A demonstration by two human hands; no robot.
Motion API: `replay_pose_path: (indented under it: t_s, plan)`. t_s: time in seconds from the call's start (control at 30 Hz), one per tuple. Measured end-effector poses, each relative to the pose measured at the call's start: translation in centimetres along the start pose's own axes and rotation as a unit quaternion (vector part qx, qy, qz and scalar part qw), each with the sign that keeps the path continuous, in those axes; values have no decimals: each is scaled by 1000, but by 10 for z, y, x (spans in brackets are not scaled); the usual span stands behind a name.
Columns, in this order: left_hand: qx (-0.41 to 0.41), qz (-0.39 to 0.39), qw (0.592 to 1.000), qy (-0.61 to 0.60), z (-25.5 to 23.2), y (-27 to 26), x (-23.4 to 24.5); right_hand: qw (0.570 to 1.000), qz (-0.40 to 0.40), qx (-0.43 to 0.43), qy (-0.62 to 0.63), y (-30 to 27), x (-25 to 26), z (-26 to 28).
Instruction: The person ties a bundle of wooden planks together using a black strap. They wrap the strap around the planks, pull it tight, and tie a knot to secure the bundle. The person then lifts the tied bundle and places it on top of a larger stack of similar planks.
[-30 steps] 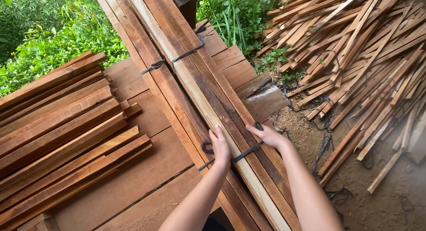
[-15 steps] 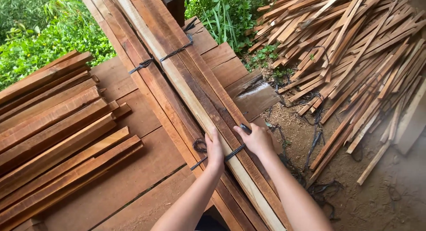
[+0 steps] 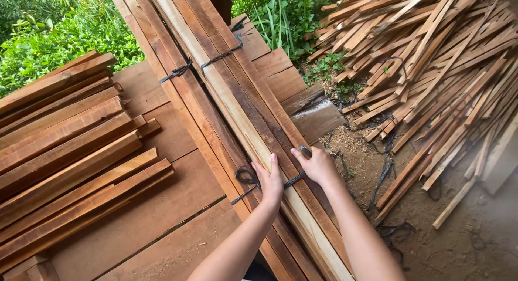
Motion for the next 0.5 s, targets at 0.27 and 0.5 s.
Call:
replay_pose_path:
  t_s: [0.27,0.5]
  plan:
    - [17,-5,1000,-21,4,-1,2,995,71,-9,65,-6,-3,-6]
    - [51,-5,998,-43,-13,-7,7,907,184,-35,378,-3,-23,-38]
Point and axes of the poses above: each hand's wrist, its own y-axis towards the middle knuckle, its own x-axis out of the back of the hand, z = x × y, the point moved 6 cm from there along y, towards the middle knuckle, and after that the axes turned 7 degrees about -y, right-handed, at the moved point
